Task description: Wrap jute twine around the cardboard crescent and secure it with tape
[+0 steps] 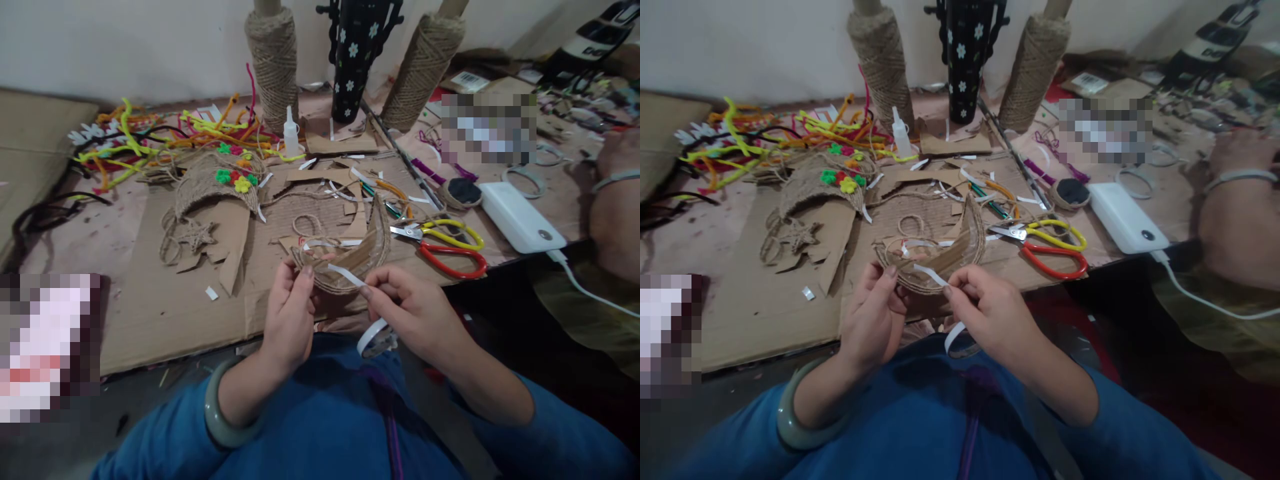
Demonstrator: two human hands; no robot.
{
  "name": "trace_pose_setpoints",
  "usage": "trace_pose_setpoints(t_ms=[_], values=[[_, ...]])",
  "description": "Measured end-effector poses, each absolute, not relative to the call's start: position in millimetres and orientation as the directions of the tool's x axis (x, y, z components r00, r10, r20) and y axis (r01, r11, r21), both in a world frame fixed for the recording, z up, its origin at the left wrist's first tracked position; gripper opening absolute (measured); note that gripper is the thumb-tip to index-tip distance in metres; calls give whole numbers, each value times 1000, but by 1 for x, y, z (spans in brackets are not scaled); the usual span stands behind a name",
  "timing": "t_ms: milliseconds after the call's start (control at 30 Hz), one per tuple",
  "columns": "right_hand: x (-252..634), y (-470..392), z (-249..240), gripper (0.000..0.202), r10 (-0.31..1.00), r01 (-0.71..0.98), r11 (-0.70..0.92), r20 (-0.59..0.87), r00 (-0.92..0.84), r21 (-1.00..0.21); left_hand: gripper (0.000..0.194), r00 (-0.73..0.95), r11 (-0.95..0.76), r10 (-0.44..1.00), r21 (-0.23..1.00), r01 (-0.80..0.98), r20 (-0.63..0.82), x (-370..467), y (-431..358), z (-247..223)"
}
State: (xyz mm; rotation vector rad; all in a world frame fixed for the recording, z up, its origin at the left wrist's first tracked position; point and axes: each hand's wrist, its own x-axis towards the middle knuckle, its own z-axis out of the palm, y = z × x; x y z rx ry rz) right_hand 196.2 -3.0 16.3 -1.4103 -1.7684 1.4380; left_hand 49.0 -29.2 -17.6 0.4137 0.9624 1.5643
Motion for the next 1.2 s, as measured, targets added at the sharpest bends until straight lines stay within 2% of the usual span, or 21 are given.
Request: trace_pose_setpoints(t_ms=[233, 433, 500, 600, 700, 833, 1200], values=[[197, -4, 12, 10, 893, 465, -15, -221, -391, -885, 18, -246, 60, 939, 816, -575, -242, 49, -29, -16], [198, -5, 13, 9, 904, 570, 181, -93, -417, -802, 19, -304, 81, 908, 831, -550, -289, 52, -24, -13], [199, -6, 13, 9, 903, 631, 320, 25, -429, -707, 19, -307, 77, 907, 832, -550, -287, 53, -22, -13], [200, -8, 12, 13, 845, 732, 535, 280, -456, -423, 21, -310, 69, 906, 821, -566, -289, 54, -21, -14], [203, -9, 12, 18, 768, 768, 610, 385, -512, -195, 23, -319, 59, 901, 812, -580, -293, 54, -19, -15], [206, -8, 14, 19, 728, 771, 634, 389, -564, -68, 24, -307, 75, 901, 807, -585, -307, 53, -18, -14], [208, -2, 19, 25, 771, 806, 590, 322, -549, -37, 21, -238, 114, 910, 757, -644, -339, 54, -20, -10]])
